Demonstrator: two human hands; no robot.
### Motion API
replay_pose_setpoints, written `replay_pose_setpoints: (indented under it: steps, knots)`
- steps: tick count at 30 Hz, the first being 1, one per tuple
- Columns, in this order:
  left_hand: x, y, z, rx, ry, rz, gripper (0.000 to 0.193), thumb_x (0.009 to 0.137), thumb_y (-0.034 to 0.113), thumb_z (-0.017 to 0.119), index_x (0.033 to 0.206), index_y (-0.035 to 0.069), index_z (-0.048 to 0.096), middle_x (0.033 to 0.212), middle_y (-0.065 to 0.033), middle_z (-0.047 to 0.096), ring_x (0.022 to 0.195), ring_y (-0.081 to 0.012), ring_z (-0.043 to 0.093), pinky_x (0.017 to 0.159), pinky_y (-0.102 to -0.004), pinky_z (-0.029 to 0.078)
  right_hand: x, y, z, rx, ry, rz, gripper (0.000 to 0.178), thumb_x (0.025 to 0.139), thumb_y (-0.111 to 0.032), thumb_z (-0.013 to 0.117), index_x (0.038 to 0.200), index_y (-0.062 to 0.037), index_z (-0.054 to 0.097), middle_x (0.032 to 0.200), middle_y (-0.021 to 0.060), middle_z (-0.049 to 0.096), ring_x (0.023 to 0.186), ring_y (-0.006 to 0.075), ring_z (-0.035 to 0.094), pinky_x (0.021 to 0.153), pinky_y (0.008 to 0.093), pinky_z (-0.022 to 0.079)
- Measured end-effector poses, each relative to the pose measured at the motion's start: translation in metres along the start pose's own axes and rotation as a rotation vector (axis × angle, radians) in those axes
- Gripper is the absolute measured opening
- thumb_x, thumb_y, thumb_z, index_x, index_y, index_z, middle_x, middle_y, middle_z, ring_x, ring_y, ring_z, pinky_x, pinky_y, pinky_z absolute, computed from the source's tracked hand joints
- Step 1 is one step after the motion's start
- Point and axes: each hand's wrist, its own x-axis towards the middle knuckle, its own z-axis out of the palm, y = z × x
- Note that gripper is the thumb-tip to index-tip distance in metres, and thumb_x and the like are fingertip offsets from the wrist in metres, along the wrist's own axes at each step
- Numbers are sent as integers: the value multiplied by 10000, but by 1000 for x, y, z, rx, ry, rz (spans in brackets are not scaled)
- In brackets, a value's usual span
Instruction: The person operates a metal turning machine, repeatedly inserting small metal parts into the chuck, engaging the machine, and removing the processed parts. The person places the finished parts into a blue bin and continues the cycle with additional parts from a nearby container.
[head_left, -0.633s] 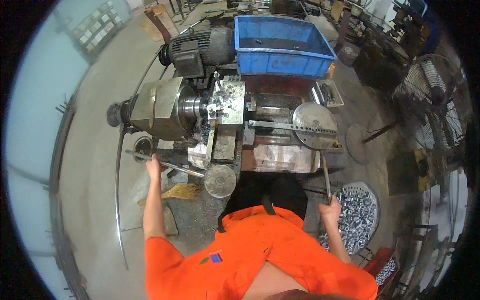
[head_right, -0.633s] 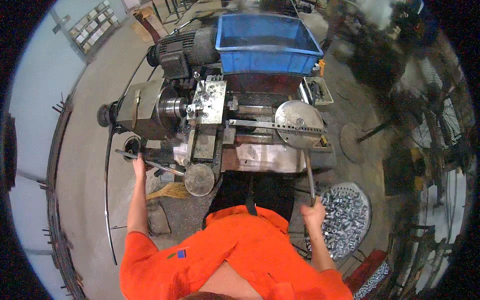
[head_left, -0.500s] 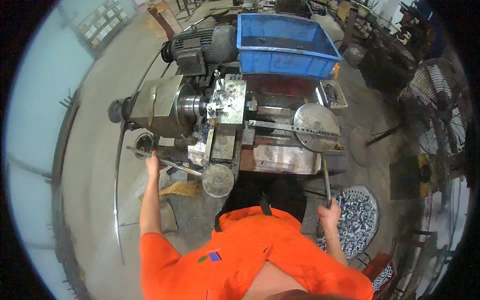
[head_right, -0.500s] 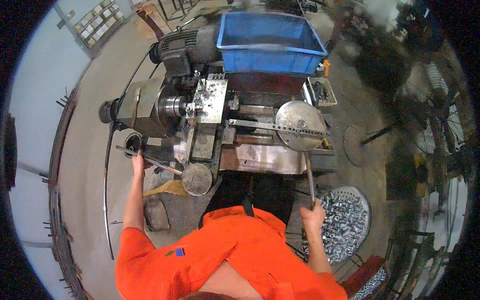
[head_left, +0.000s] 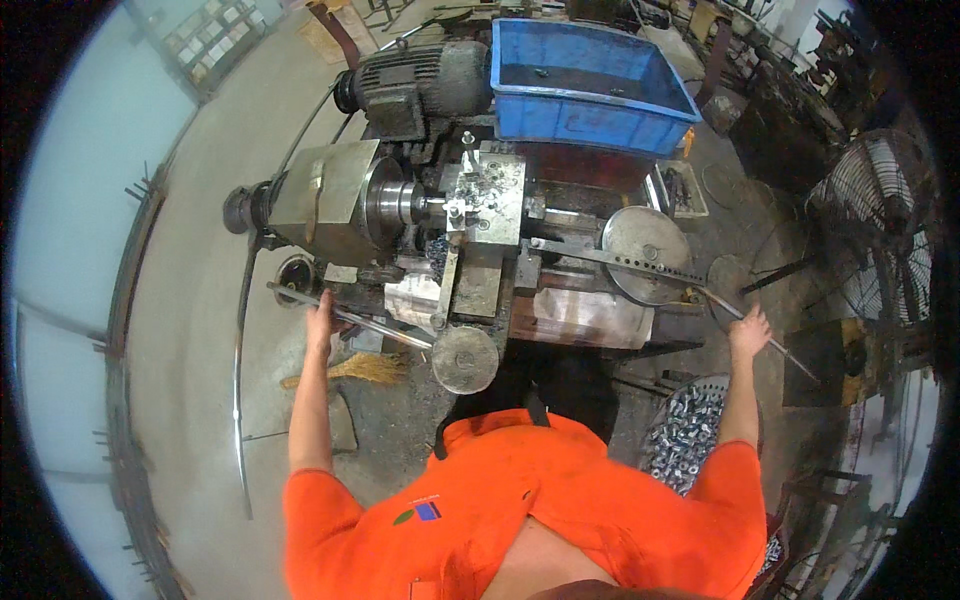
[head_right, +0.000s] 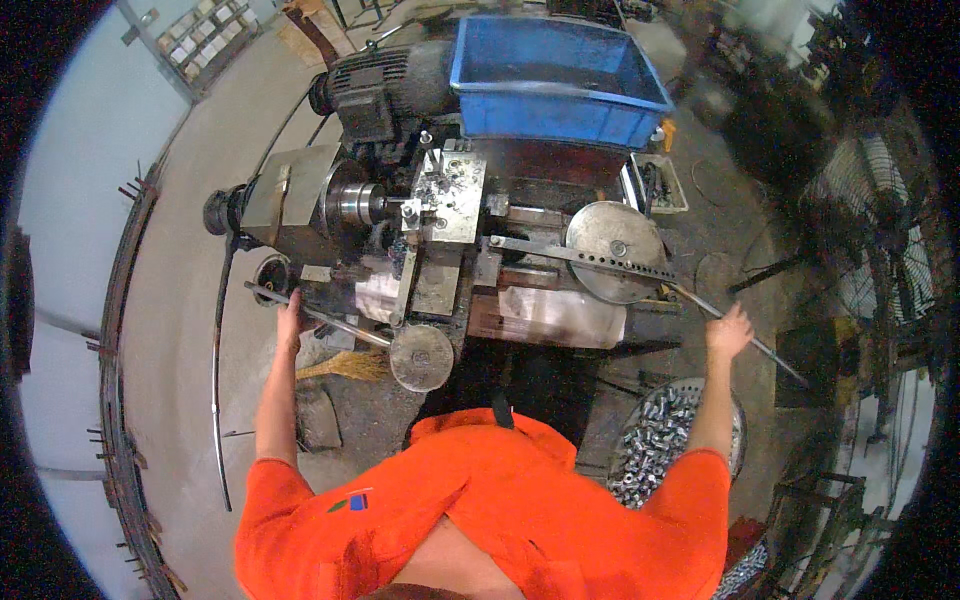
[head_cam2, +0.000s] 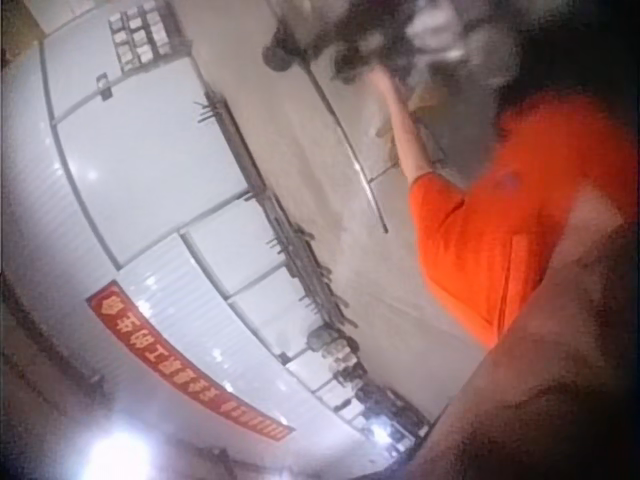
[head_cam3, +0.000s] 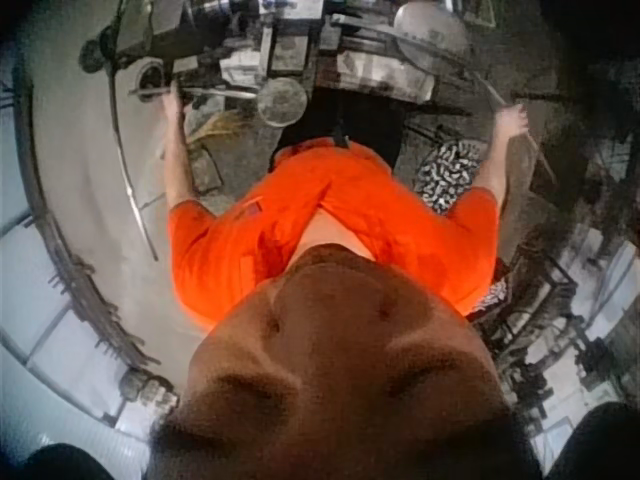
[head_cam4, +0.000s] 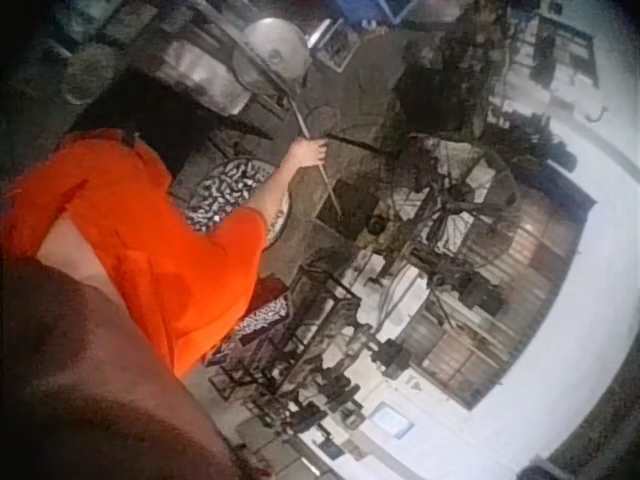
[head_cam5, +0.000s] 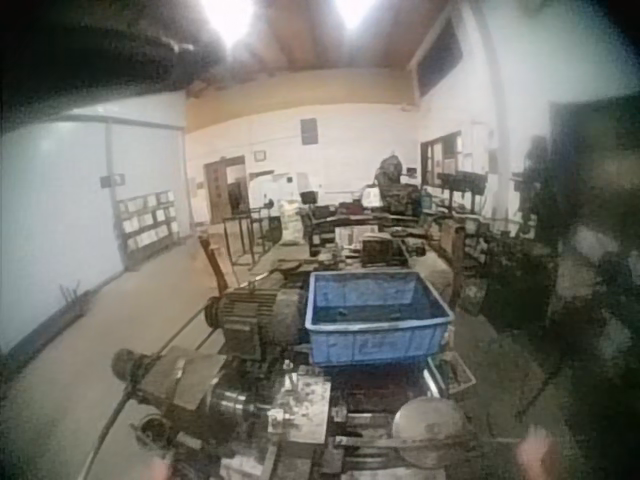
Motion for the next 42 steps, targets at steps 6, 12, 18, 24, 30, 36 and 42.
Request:
replay_pose_setpoints:
  steps: [6, 12, 18, 24, 30, 36, 42]
  knots:
    - [33, -97, -77, 326, 59, -79, 517, 837, 510, 523, 1012, 26, 574, 841, -109, 630, 829, -241, 625, 760, -428, 485, -104, -40, -6, 556, 127, -286, 797, 572, -139, 600, 1327, -25, 368, 1327, 213, 398, 1214, 377, 373, 1030, 428, 294]
    - [27, -116, -39, 1408, -210, 322, 522, 837, 525, 481, 1057, 61, 570, 949, -219, 620, 897, -381, 597, 745, -454, 479, -172, -51, -10, 616, -130, -256, 491, 587, -127, 619, 1064, -12, 595, 1200, 203, 520, 1102, 362, 492, 946, 398, 395]
    - [10, -169, 14, 893, 348, -28, 546, 803, 502, 536, 813, -40, 599, 773, -260, 615, 775, -410, 609, 656, -490, 471, -168, -80, -54, 805, -222, -290, 347, 580, -117, 605, 906, -14, 661, 1057, 177, 605, 993, 335, 564, 871, 381, 446]
    - [10, -159, -2, 1277, 2, 164, 463, 786, 465, 564, 864, 11, 610, 837, -211, 641, 807, -374, 629, 685, -450, 501, -157, -97, -69, 787, -124, -441, 325, 578, -125, 600, 877, -13, 662, 1025, 177, 614, 948, 350, 574, 844, 385, 455]
    - [13, -126, -16, 1427, -114, -8, 439, 831, 445, 534, 1051, 65, 545, 1003, -175, 630, 922, -342, 613, 767, -434, 492, -119, -138, -116, 870, -96, -562, 292, 574, -105, 626, 853, -24, 661, 972, 173, 628, 900, 335, 596, 799, 361, 478]
    - [5, -116, -64, 1103, -218, -14, 487, 781, 447, 599, 1057, 45, 587, 916, -208, 637, 903, -348, 610, 754, -432, 481, -103, -262, -189, 1104, -200, -873, 335, 572, -131, 626, 896, -56, 661, 935, 144, 634, 902, 316, 593, 810, 361, 466]
    - [-41, 32, -166, 999, 403, 527, 275, 850, 306, 535, 1021, 110, 626, 832, -154, 650, 747, -328, 625, 636, -428, 477, -127, -423, -232, 1056, -26, -1316, 289, 535, -202, 611, 783, -64, 666, 904, 125, 593, 899, 331, 530, 773, 400, 466]
